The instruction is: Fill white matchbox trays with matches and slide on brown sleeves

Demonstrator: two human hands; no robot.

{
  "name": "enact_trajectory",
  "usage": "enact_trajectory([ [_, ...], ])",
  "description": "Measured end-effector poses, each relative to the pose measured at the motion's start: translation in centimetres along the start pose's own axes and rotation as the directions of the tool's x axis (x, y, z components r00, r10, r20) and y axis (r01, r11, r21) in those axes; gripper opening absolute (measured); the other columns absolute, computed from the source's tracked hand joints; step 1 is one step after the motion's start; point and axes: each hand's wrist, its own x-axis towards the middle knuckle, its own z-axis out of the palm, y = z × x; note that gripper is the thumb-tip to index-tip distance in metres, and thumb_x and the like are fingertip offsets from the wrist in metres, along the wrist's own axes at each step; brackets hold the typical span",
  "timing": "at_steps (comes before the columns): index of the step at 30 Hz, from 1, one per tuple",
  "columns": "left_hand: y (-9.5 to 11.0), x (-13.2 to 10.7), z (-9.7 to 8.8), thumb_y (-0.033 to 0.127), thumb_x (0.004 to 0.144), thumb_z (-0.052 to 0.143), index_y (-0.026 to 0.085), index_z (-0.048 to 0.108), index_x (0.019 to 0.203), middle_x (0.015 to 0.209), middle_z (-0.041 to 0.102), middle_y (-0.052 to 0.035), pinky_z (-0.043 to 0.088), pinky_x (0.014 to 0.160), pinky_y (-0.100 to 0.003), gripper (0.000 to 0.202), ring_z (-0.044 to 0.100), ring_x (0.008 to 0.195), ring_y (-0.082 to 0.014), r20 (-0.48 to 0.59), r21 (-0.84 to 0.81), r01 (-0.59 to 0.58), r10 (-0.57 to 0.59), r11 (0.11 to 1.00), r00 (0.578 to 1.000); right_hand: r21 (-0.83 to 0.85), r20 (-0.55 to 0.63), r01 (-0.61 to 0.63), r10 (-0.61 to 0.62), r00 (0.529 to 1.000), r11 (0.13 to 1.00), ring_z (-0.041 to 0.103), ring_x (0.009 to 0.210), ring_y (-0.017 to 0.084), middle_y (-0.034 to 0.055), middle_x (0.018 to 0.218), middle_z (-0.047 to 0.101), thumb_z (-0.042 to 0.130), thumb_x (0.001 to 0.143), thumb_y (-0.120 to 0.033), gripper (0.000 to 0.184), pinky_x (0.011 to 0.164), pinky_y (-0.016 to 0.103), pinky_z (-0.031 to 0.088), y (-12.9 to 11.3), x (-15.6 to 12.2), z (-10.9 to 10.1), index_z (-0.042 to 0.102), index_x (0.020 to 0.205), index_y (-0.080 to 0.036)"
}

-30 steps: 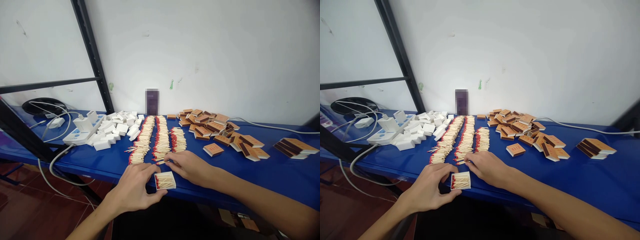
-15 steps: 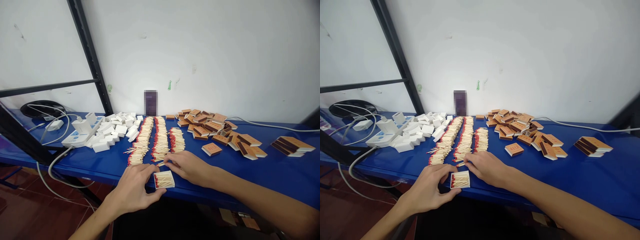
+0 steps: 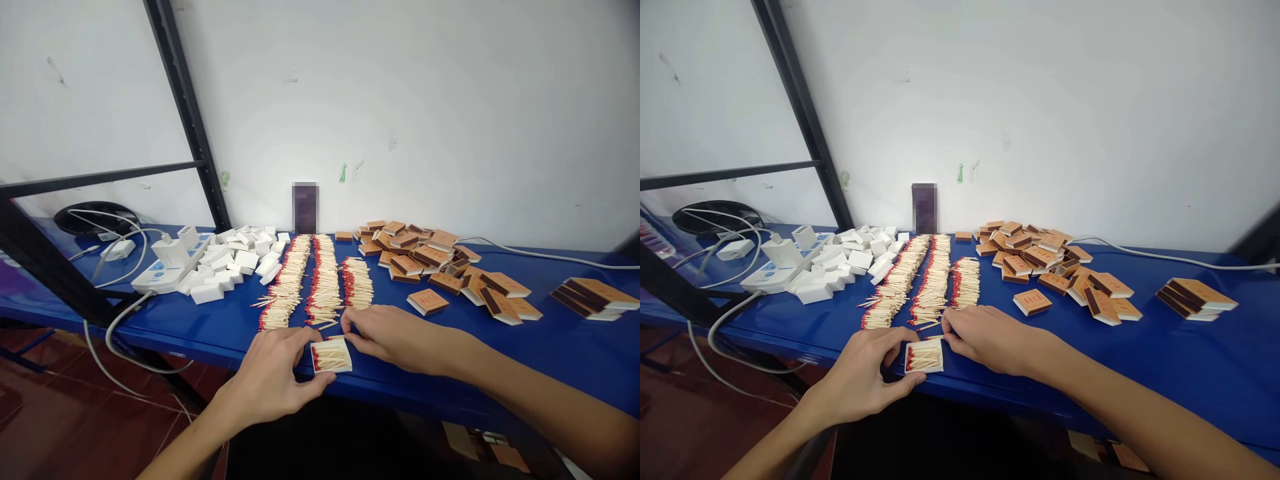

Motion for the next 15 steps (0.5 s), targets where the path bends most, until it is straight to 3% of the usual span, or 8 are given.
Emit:
enact_trajectory([
  [5, 0.1, 0.2, -0.1, 0.048, 0.081, 0.066, 0.025, 0.066, 0.1, 0.062, 0.052, 0.0053, 0.03, 0.058, -0.026, 0.03, 0.052, 0.061, -0.0157, 0.017, -0.016, 0.038, -0.037, 0.999, 0.999, -0.013, 0.041, -0.012, 0.013, 0.999, 1.0, 0.057, 0.07, 0.019, 0.0029, 0.081, 0.063, 0.044, 0.098, -0.023, 0.012, 0.061, 0.028, 0.034, 0.0, -0.7, -0.6, 0.049, 0.088, -0.021],
  [9, 0.2, 0.4, 0.0, 0.047, 0.08, 0.066, 0.026, 0.065, 0.103, 0.06, 0.051, 0.0064, 0.028, 0.057, -0.026, 0.03, 0.052, 0.059, -0.0153, 0.0, -0.011, 0.072, -0.072, 0.997, 0.997, 0.019, -0.014, -0.054, 0.054, 0.998, 0.998, 0.052, 0.065, 0.017, 0.0008, 0.074, 0.059, 0.044, 0.098, -0.022, 0.011, 0.059, 0.027, 0.032, -0.5, -0.9, -1.3, 0.047, 0.088, -0.021],
  [15, 0.4, 0.7, 0.1, 0.048, 0.082, 0.065, 0.029, 0.066, 0.108, 0.06, 0.052, 0.0064, 0.029, 0.058, -0.026, 0.033, 0.053, 0.059, -0.0158, -0.004, 0.003, 0.093, -0.093, 0.996, 0.996, 0.202, -0.055, 0.054, -0.044, 0.998, 0.978, 0.046, 0.058, 0.012, -0.004, 0.067, 0.053, 0.048, 0.095, -0.024, 0.008, 0.055, 0.024, 0.029, -1.8, -0.6, -0.7, 0.048, 0.088, -0.021],
])
